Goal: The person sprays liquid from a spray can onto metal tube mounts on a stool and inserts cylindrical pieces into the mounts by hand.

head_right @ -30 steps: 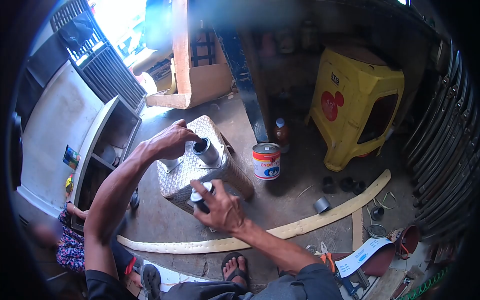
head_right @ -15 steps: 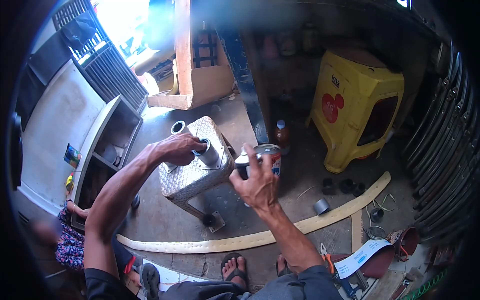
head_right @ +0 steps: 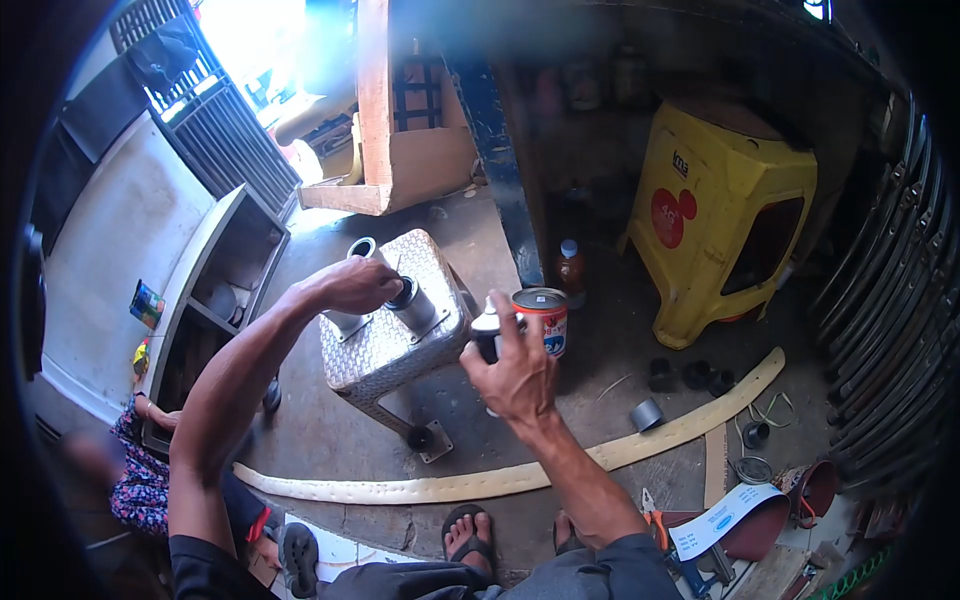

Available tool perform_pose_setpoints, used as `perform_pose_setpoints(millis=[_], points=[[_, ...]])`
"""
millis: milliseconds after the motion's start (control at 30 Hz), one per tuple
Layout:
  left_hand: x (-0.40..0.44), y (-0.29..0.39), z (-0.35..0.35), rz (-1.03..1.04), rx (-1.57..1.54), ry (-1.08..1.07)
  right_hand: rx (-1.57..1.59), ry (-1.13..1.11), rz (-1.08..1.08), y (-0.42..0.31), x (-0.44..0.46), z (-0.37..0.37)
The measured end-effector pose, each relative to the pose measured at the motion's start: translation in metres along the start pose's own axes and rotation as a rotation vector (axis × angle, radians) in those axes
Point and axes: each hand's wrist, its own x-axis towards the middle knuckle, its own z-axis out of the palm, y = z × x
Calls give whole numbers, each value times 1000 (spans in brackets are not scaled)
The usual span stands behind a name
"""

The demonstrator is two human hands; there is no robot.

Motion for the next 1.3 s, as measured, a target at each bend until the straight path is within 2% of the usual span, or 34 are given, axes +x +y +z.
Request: perform_pose_setpoints(millis=[100, 167, 233, 300, 367, 433, 467, 533, 567, 633, 767, 833, 900, 967, 1033, 1133, 1167, 1233, 1300], points=[[-4, -2, 1, 39, -60, -8, -22, 74, 1, 2, 7, -4], [-1, 4, 0, -95, -78, -80, -87, -156, 36, -10, 1, -4], [5, 3, 4, -90, -119, -61, -8, -309, -39, -24, -18, 0], [13, 3, 10, -151, -173, -76, 155, -347, -115, -40, -41, 4], [16, 4, 13, -161, -191, -81, 188, -425, -164, -43, -59, 10], [18, 10, 14, -69, -110, -46, 185, -446, -152, -42, -58, 9], [19, 14, 14, -39, -81, -32, 129, -405, -88, -38, -50, 6], [20, 20, 15, -212, -306, -49, 29, -277, -4, -22, -36, 2], [19, 22, 14, -214, -307, -45, 29, -278, -8, -13, -27, 1], [16, 25, 12, -314, -457, -52, 30, 103, -40, 0, -11, -3], [15, 15, 10, -192, -338, -53, -24, 115, -49, 6, -6, -9], [13, 13, 7, -152, -160, -35, 12, -152, -41, -5, -25, -4], [11, 12, 1, -222, -109, -125, 56, -370, -18, -25, -46, 0], [12, 2, 5, -180, -125, -103, 197, -354, -94, -33, -65, 12], [6, 12, -8, -232, -127, -120, 224, -356, -103, -32, -64, 14], [-6, 4, -21, -160, -248, 49, 192, -171, -46, -17, -43, 11], [-16, 7, -28, -206, -252, 107, 198, -167, -45, -10, -35, 11], [-35, 4, -37, -126, -231, 269, 183, 185, -55, -1, -19, 8], [-51, 1, -50, -134, -216, 249, 159, 226, -59, 3, -10, 7]])
